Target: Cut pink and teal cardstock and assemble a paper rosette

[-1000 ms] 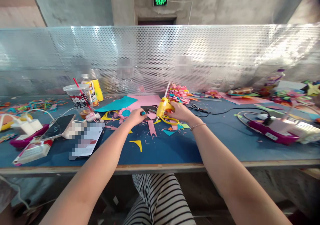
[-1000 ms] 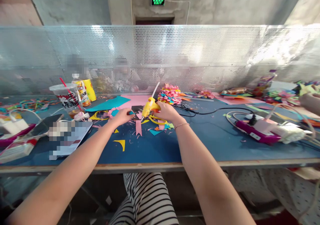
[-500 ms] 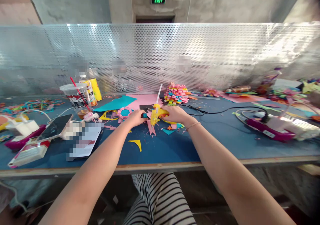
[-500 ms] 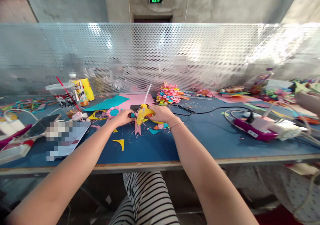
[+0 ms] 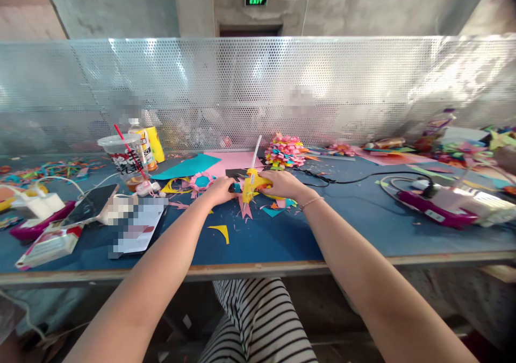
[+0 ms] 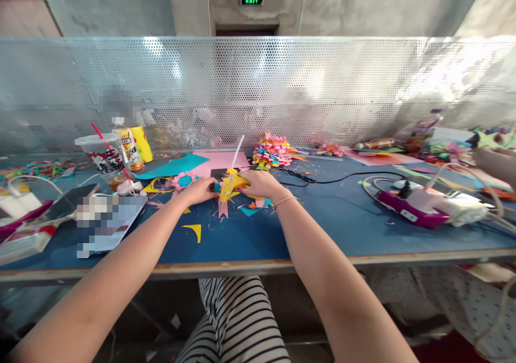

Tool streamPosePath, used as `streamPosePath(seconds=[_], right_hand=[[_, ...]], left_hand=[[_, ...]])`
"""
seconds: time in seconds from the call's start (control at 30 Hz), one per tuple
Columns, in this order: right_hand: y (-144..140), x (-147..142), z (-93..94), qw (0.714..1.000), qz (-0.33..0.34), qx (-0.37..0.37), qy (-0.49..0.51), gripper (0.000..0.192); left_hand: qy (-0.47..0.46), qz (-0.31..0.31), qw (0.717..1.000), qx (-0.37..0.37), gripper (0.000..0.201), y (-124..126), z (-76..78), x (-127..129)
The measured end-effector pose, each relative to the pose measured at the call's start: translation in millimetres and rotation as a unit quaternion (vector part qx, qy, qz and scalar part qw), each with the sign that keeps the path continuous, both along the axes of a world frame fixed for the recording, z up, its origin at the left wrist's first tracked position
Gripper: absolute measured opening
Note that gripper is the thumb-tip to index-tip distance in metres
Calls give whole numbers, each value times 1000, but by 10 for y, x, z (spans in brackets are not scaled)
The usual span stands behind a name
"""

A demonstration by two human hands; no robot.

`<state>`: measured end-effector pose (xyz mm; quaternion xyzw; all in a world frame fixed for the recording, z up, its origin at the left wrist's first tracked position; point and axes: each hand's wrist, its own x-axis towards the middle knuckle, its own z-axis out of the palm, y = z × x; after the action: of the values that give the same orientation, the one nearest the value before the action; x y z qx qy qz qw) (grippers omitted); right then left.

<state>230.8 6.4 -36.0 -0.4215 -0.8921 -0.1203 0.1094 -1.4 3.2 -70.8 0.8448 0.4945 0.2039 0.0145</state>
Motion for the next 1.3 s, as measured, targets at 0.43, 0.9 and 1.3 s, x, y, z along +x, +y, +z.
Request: streamPosePath(seconds=[0.43,0.9,1.3], right_hand=[[-31,7,35,1000,-5,7,4,39],[22,46,9,998,-44,46,13,40],[4,23,20,995,-88,48,9,40]], left_hand=[[-9,3,1000,4,31,15,-19,9],[-15,30,999,-13,35,-8,10,19],[-25,28,999,-24,44,-1,6,11]])
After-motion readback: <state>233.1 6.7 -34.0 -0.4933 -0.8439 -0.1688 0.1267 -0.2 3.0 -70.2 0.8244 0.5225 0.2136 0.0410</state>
